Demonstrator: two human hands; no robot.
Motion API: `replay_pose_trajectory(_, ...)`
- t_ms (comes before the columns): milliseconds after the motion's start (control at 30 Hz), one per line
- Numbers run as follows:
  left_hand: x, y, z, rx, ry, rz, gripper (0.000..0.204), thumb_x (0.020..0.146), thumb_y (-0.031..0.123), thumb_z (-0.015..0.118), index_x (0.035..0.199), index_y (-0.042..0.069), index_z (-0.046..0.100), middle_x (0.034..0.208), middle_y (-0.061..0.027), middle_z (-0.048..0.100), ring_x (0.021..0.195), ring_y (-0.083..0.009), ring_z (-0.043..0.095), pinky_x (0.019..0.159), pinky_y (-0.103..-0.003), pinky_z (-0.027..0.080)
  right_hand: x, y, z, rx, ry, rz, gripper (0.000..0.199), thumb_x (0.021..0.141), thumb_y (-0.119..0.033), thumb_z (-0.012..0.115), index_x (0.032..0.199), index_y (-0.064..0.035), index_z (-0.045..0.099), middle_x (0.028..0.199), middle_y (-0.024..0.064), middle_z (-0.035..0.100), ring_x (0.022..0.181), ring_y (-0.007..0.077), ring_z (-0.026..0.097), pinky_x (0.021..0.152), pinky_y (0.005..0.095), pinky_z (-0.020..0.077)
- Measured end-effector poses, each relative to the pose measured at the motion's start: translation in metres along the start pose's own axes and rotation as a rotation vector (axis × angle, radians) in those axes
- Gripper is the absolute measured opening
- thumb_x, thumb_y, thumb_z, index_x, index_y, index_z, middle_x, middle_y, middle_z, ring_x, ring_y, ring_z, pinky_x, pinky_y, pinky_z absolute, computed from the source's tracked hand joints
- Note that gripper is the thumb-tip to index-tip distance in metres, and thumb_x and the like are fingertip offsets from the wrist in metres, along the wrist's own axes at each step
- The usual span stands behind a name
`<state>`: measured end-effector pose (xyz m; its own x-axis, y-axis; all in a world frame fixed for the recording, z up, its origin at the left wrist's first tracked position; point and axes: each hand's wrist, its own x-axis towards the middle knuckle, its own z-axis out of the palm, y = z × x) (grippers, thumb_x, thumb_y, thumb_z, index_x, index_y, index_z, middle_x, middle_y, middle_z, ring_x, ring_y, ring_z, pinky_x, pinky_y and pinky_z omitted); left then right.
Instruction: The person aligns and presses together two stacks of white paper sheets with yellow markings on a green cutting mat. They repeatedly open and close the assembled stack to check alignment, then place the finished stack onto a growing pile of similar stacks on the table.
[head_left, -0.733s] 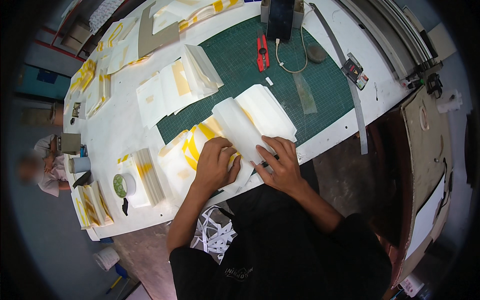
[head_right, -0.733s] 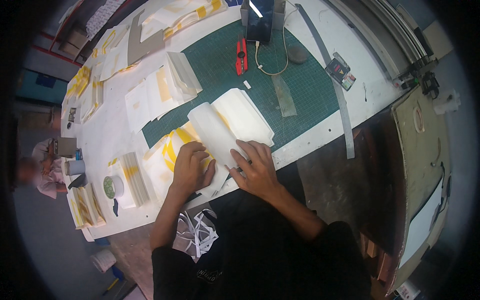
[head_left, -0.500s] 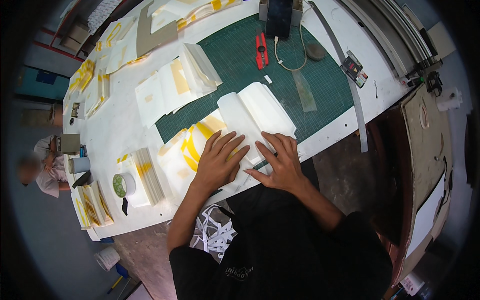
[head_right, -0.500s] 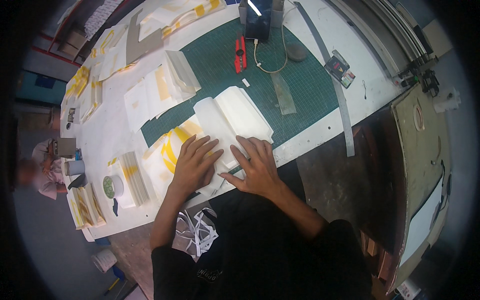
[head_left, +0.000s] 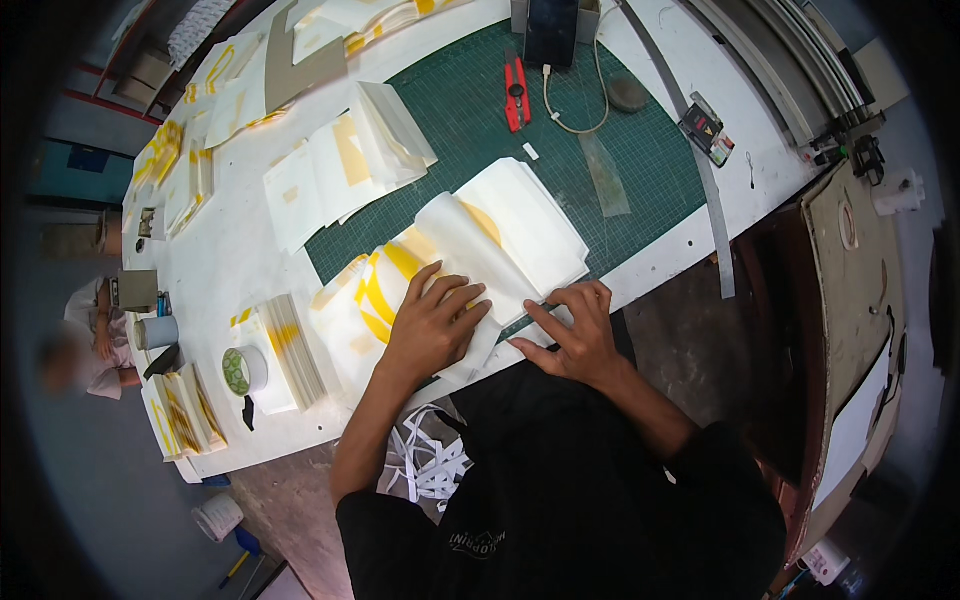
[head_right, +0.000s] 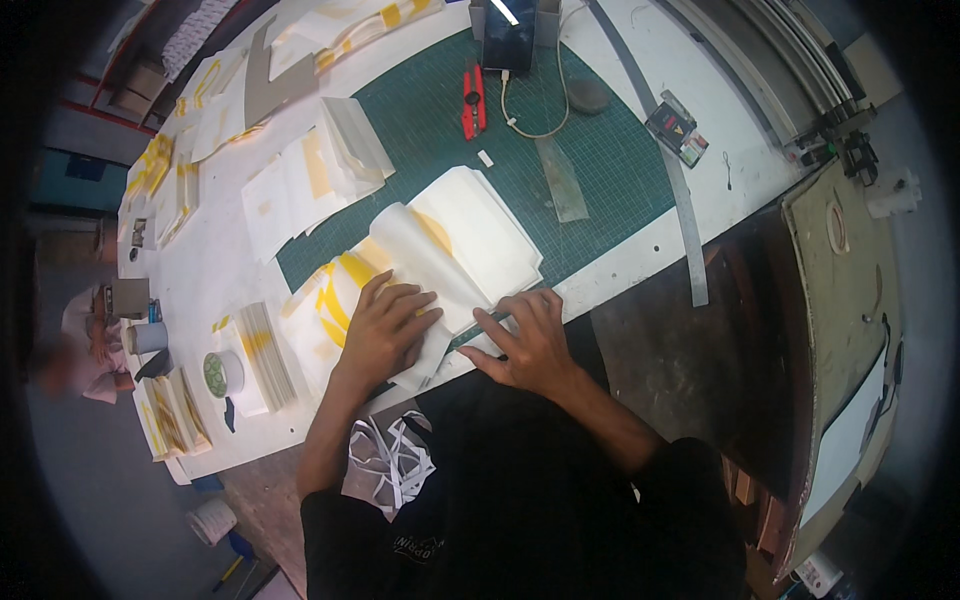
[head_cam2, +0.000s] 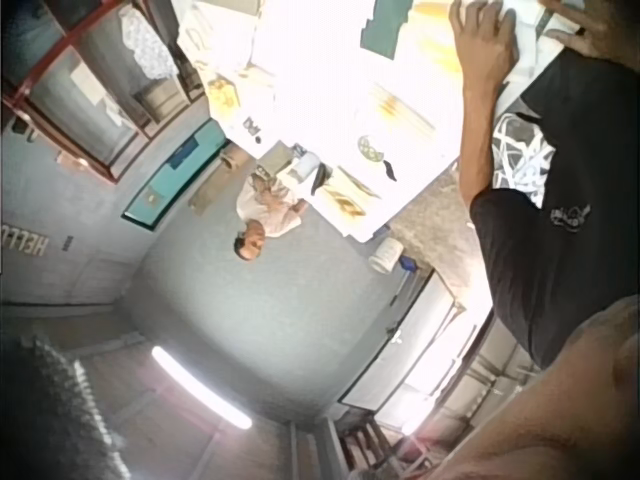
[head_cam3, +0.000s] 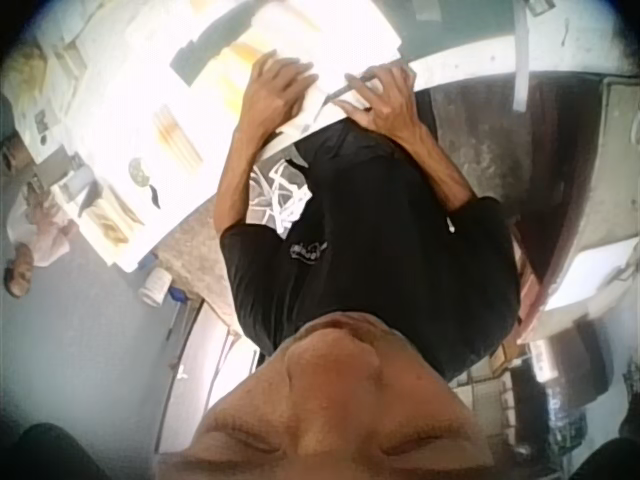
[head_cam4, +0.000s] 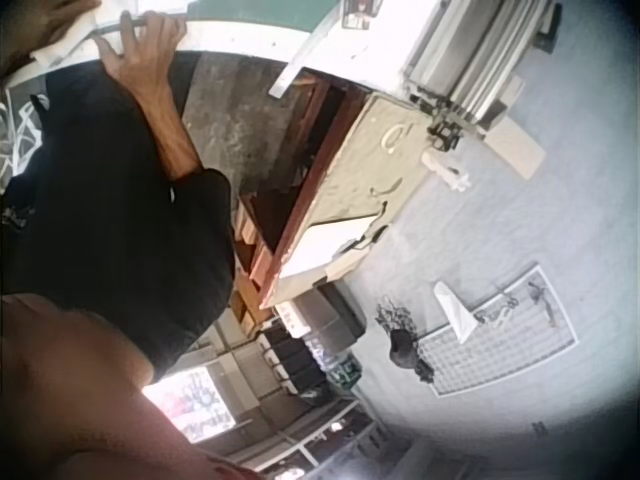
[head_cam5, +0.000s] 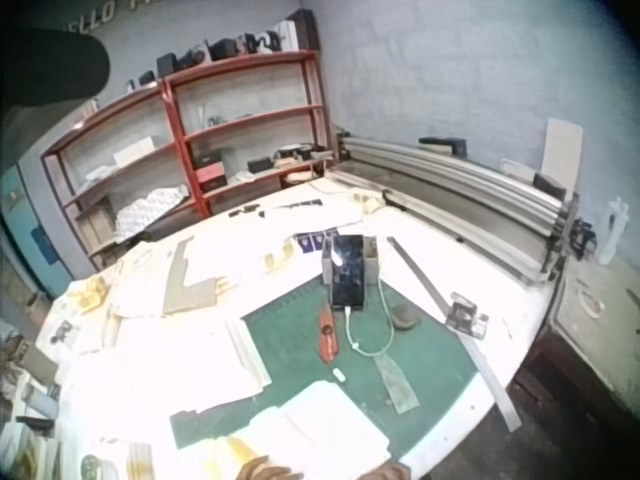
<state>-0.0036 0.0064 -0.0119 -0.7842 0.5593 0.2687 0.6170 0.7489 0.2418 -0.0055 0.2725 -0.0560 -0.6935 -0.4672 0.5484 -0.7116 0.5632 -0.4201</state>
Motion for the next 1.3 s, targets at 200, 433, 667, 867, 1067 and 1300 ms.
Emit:
replay_pose_trajectory(200,0.001,0.001,-0.002,-0.005,-0.005,-0.01,0.031,0.076,0.008,0.079,0.106,0.014,0.08,0.121,-0.0025,0.072,0.119,-0.025,0.064,0.118,-0.054,0.043,-0.006,-0.001,0.001,-0.069,0.011,0.03,0.055,0.084,-0.048,0.087,0.119,-0.0076,0.076,0.106,0.011,0.059,0.101,0.0255,0.056,0.093,0.0519,0.0385)
replay_pose_trajectory(433,0.002,0.002,-0.003,-0.004,-0.016,-0.014,0.035,0.076,0.007,0.078,0.109,0.014,0.08,0.123,-0.0022,0.072,0.119,-0.0253,0.064,0.118,-0.053,0.043,-0.009,0.002,0.003,-0.106,0.008,0.023,0.056,0.087,-0.051,0.085,0.121,-0.008,0.076,0.104,0.0105,0.057,0.101,0.024,0.055,0.092,0.0523,0.0375)
replay_pose_trajectory(667,0.004,0.003,-0.003,-0.023,-0.035,-0.018,0.037,0.076,0.006,0.077,0.113,0.014,0.08,0.126,-0.0021,0.072,0.12,-0.0253,0.064,0.118,-0.053,0.043,-0.01,0.004,0.0,-0.139,0.001,0.039,0.059,0.087,-0.053,0.084,0.123,-0.0083,0.075,0.104,0.01,0.057,0.102,0.0239,0.055,0.094,0.0521,0.0359)
replay_pose_trajectory(867,0.005,0.004,-0.003,-0.024,-0.039,-0.02,0.038,0.077,0.006,0.077,0.114,0.013,0.08,0.127,-0.0024,0.072,0.122,-0.0253,0.064,0.119,-0.053,0.042,-0.01,0.006,-0.001,-0.143,0.001,0.044,0.059,0.086,-0.053,0.086,0.124,-0.0092,0.075,0.106,0.0098,0.056,0.103,0.0242,0.054,0.094,0.0518,0.0358)
replay_pose_trajectory(1067,0.002,0.001,0.0,-0.023,-0.052,-0.014,0.049,0.075,0.003,0.077,0.122,0.017,0.076,0.131,-0.0024,0.07,0.125,-0.0257,0.063,0.119,-0.055,0.043,-0.009,0.007,-0.004,-0.127,-0.003,0.058,0.059,0.083,-0.05,0.088,0.124,-0.0103,0.075,0.106,0.0095,0.056,0.104,0.0241,0.054,0.095,0.0514,0.0361)
replay_pose_trajectory(1300,0.002,0.0,0.001,-0.028,-0.047,-0.018,0.048,0.075,0.003,0.077,0.122,0.017,0.076,0.132,-0.0018,0.07,0.126,-0.0256,0.063,0.119,-0.054,0.043,-0.009,0.007,-0.006,-0.108,-0.022,0.075,0.059,0.083,-0.05,0.089,0.125,-0.0105,0.075,0.106,0.0093,0.055,0.104,0.0241,0.054,0.096,0.0512,0.0354)
